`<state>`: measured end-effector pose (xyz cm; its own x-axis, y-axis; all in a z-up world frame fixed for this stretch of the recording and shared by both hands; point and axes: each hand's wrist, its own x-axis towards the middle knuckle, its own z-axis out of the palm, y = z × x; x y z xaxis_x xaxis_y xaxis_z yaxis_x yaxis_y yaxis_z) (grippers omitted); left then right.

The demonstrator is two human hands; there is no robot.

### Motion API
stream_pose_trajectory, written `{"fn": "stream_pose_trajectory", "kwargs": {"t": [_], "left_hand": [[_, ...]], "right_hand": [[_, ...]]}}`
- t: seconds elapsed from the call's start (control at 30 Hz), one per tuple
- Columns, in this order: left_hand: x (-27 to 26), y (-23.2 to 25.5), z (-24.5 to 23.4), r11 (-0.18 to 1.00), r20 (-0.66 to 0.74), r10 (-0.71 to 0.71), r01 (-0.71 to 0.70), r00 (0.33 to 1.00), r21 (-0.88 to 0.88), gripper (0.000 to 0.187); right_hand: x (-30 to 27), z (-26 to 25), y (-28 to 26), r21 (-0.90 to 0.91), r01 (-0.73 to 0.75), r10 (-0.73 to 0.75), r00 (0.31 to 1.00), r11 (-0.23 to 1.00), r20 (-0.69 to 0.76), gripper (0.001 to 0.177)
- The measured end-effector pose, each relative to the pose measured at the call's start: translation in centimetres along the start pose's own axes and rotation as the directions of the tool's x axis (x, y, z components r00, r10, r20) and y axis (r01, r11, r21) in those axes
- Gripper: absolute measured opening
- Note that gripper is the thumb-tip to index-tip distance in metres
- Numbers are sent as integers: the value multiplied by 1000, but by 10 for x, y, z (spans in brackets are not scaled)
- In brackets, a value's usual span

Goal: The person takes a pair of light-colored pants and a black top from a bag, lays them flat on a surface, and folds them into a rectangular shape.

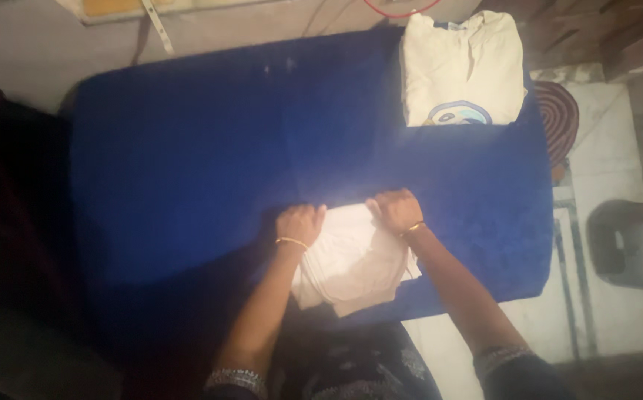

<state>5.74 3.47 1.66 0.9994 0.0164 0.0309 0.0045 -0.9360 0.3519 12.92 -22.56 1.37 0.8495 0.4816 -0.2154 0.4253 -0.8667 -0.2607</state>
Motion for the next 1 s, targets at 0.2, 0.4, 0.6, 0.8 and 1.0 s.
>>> {"fn": "stream_pose_trajectory", "kwargs": {"t": [0.2, 0.4, 0.6, 0.8, 1.0], "left_hand": [[-5, 27, -18, 986, -93, -140, 130, 986, -106, 30], [-41, 57, 6, 978, 26, 188, -185, 982, -99, 56], [-48, 34, -11, 891, -155, -329, 361, 931, 275, 69], [-82, 73, 16, 976, 142, 193, -204, 971, 71, 64], [-100, 19, -18, 992, 179, -81, 61, 981, 114, 74]], "right_hand": [[-19, -13, -7, 244, -172, 277, 814, 954, -511, 29], [-36, 21, -68, 108, 24, -21, 999, 994, -28, 69], [-48, 21, 25, 118, -456, 470, 837, 882, -280, 70], [-76, 65, -67, -562, -33, 13, 999, 827, -40, 77], [-78, 20, -10, -93, -494, 502, 857, 865, 116, 80]]}}
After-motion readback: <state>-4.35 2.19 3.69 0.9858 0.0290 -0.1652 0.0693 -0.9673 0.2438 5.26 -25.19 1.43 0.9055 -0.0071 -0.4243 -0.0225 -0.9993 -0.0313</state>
